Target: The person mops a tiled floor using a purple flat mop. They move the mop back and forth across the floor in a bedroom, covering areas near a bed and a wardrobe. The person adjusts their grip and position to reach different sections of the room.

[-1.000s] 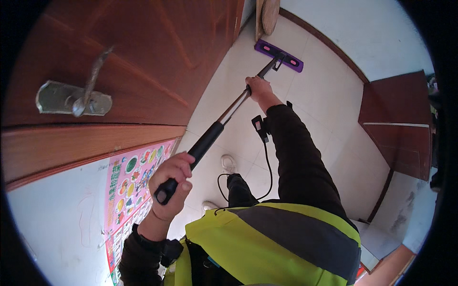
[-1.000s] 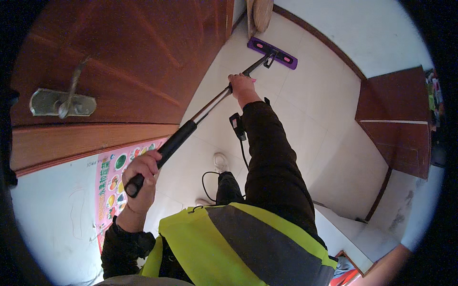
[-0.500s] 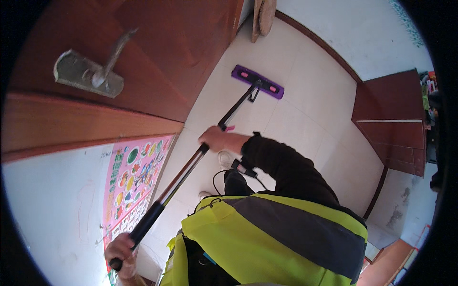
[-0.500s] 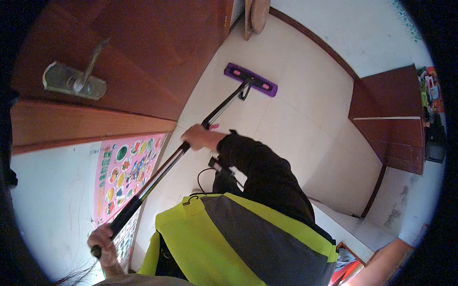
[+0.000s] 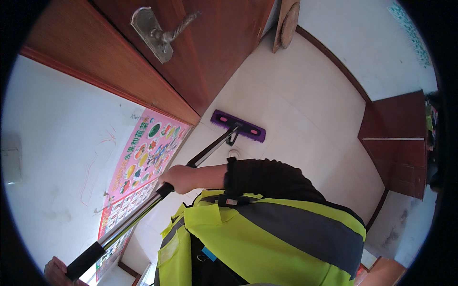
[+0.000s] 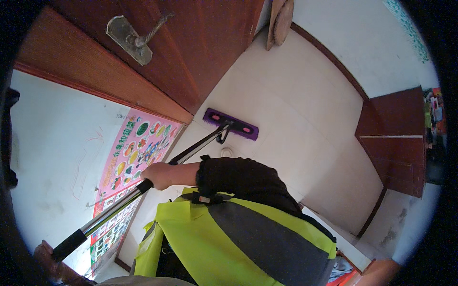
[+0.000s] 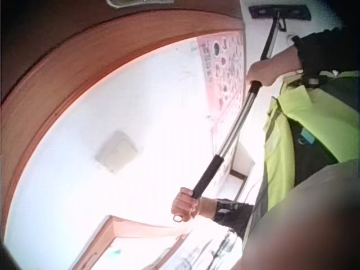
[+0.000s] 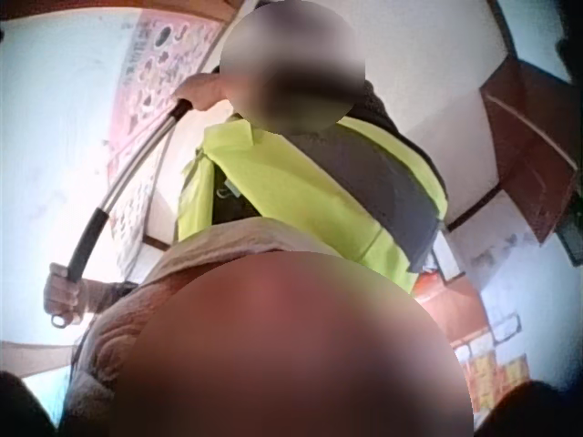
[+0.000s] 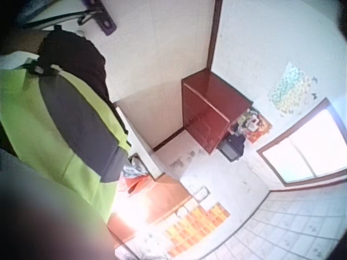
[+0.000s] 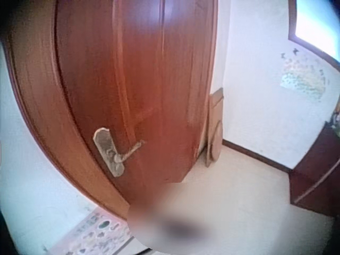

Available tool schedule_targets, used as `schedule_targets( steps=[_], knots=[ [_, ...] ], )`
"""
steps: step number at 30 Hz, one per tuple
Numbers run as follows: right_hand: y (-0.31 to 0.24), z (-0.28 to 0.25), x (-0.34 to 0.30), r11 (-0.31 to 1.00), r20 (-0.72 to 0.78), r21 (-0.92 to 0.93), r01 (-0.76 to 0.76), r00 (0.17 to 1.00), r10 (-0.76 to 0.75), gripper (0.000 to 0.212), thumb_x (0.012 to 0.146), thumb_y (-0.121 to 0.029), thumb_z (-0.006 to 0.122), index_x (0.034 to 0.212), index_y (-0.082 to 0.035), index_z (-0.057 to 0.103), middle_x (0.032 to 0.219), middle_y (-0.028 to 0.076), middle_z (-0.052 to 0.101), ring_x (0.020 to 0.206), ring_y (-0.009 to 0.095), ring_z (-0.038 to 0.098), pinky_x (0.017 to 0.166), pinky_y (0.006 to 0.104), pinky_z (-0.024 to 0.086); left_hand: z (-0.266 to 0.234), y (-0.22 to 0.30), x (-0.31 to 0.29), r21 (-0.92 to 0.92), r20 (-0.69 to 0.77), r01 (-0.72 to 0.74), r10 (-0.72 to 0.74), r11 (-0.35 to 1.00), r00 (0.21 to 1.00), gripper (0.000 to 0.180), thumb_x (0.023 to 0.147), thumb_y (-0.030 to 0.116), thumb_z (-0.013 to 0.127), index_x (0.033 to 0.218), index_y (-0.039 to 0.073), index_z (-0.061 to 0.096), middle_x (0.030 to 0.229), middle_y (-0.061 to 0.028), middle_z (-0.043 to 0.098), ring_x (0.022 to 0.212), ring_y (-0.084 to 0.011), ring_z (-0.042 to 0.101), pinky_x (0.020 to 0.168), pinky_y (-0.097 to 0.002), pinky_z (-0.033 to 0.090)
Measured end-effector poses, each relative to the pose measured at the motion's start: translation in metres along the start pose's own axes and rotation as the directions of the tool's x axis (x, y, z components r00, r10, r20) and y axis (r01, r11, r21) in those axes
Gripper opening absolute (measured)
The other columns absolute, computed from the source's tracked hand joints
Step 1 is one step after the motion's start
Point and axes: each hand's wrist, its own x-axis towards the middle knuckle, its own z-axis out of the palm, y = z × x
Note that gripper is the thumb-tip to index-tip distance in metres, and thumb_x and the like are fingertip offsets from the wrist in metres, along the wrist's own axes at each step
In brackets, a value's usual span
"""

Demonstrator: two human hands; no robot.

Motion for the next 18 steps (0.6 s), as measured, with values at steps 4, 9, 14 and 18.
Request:
schedule_targets(
  steps=[4,9,14,18],
  knots=[
    [0.056,-0.055,-0.011,0.997,-0.092,-0.07,-0.035,0.995,0.028,0.044,0.059,0.001,0.057,0.102,-0.009,0.056,0.093,0.017,0.06,0.09,0.034,0.057,0.076,0.0414,0.045,0.013,-0.063,0.025,0.092,-0.174,0.059,-0.043,0.994,0.984,0.033,0.076,0.032,0.066,0.065,0.016,0.04,0.057,0.004,0.041,0.057,-0.0118,0.041,0.07,-0.0328,0.036],
    [0.167,-0.157,-0.046,0.946,-0.344,-0.279,-0.168,0.937,0.065,0.037,0.06,-0.002,0.056,0.096,-0.012,0.059,0.092,0.014,0.061,0.092,0.034,0.057,0.078,0.0414,0.045,0.078,-0.171,0.104,-0.037,-0.108,0.076,-0.079,0.996,0.991,0.034,0.072,0.031,0.071,0.067,0.016,0.04,0.06,0.0043,0.044,0.063,-0.0121,0.044,0.083,-0.0384,0.036],
    [0.283,-0.254,-0.083,0.834,-0.575,-0.3,-0.463,0.786,0.229,0.026,0.059,0.001,0.054,0.083,-0.009,0.058,0.087,0.011,0.061,0.089,0.032,0.058,0.074,0.0402,0.045,0.18,-0.279,0.187,-0.137,-0.183,0.104,-0.128,0.985,0.975,0.026,0.073,0.026,0.07,0.067,0.013,0.049,0.066,-0.0029,0.051,0.071,-0.0216,0.053,0.085,-0.0421,0.038],
    [0.341,-0.266,-0.096,0.757,-0.568,-0.298,-0.582,0.746,0.349,0.021,0.064,0.0,0.055,0.082,-0.009,0.057,0.087,0.011,0.061,0.088,0.032,0.057,0.074,0.0389,0.044,0.227,-0.329,0.198,-0.266,-0.194,0.187,-0.243,0.946,0.95,0.021,0.079,0.02,0.063,0.074,0.01,0.046,0.072,-0.0061,0.049,0.079,-0.023,0.049,0.09,-0.0427,0.035]
  ],
)
